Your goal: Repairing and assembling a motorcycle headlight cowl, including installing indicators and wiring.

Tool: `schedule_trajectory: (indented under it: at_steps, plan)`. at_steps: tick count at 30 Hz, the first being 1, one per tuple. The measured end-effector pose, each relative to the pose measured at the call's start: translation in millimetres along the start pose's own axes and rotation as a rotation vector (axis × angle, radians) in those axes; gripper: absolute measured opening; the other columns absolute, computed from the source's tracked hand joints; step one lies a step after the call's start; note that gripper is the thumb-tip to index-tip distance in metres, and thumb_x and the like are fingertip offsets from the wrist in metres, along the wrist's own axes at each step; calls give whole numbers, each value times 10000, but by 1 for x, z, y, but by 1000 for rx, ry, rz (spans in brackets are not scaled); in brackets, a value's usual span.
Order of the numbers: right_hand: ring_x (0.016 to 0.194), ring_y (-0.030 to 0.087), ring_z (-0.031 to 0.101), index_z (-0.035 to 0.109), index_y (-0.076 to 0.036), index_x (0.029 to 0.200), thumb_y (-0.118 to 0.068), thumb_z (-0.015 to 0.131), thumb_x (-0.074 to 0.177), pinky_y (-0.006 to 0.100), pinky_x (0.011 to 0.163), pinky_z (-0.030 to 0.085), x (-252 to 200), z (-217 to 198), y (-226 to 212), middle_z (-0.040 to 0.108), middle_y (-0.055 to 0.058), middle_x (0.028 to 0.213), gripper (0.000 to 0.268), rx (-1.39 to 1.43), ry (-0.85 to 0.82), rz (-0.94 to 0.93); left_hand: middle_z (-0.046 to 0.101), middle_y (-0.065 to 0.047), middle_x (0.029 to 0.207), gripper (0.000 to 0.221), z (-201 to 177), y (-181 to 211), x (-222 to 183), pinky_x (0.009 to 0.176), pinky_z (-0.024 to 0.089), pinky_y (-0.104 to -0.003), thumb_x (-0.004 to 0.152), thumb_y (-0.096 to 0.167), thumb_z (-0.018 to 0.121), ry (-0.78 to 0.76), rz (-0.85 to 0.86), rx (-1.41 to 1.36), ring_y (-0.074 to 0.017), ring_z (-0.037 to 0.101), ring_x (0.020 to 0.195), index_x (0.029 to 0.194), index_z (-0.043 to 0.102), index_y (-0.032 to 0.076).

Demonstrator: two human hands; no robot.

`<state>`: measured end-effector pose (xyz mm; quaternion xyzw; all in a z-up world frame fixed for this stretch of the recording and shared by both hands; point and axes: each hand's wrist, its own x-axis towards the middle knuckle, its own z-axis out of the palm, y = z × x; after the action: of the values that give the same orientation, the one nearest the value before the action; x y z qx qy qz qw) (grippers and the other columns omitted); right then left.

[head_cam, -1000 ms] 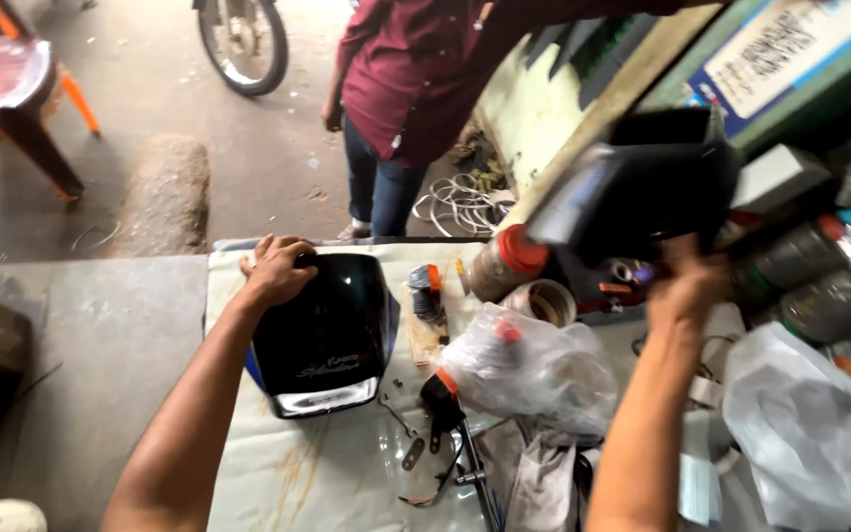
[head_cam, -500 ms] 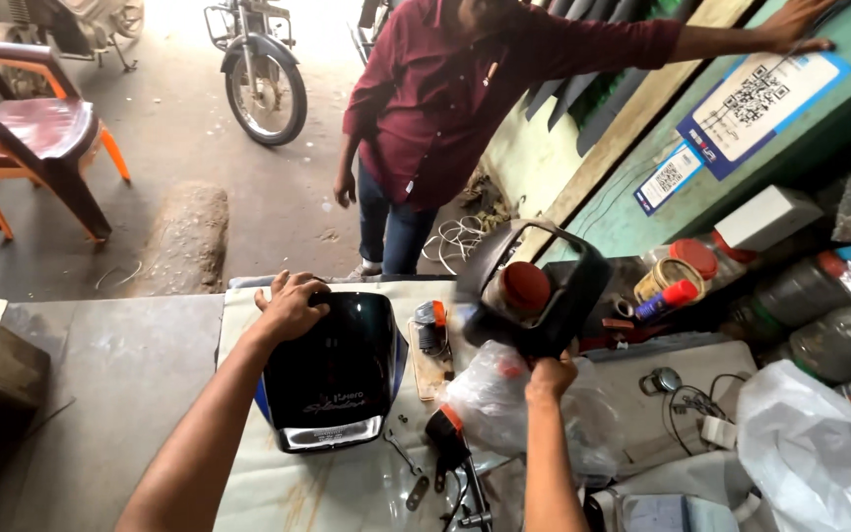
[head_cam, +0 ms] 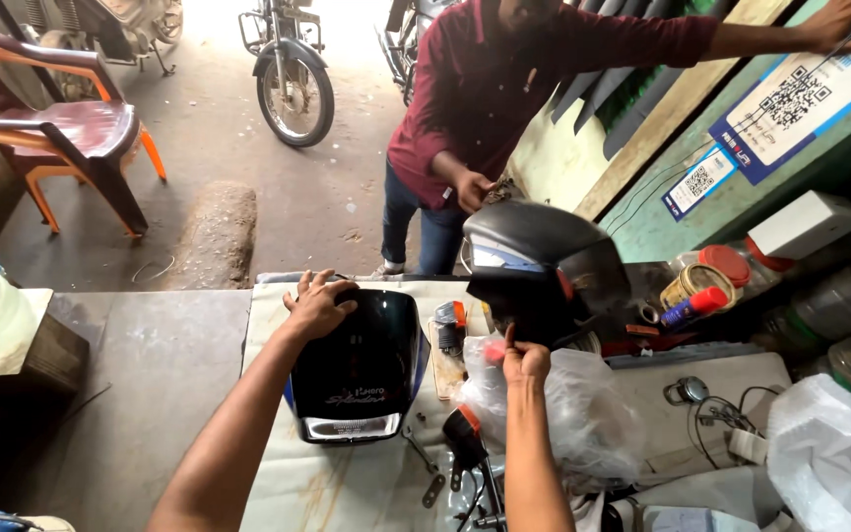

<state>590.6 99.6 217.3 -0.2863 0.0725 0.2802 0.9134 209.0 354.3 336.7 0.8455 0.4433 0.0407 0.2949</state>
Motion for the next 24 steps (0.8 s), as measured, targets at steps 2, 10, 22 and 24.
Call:
schedule_trajectory:
  at_steps: [2,10,22,24]
  plan:
    - [1213,386,558,533,10,1382,242,352,646,492,979,591,2,4,8,511,178,1420,793,-14,-11,1,250,-39,1673,467,-1,-1,-1,1139,86,-775,900,484,678,6,-4,-24,-367,58,1572,1360,618,425]
    - [1211,407,567,534,-102,1435,237,377,644,482,930,612,3,22,12,528,171,1423,874,-95,6,15,241,-19,1677,440,-11,8,-18,1143,138,-783,873,447,736,6,7,-165,-349,52,1582,1307,665,422]
    - [1179,441,582,561,-11,1375,213,361,603,530,896,621,46,-41,5,560,200,1377,828,-135,62,47,439,-279,1453,1296,19,-14,-29,1136,378,-452,542,697,898,350,-201,-353,-398,401,1399,1444,390,-84]
    - [1184,424,587,572,-17,1360,210,363,597,529,909,619,54,-46,5,578,182,1362,822,-120,46,31,494,-280,1415,1316,11,-3,-43,1107,421,-453,523,725,888,347,-288,-375,-398,469,1352,1437,402,-87]
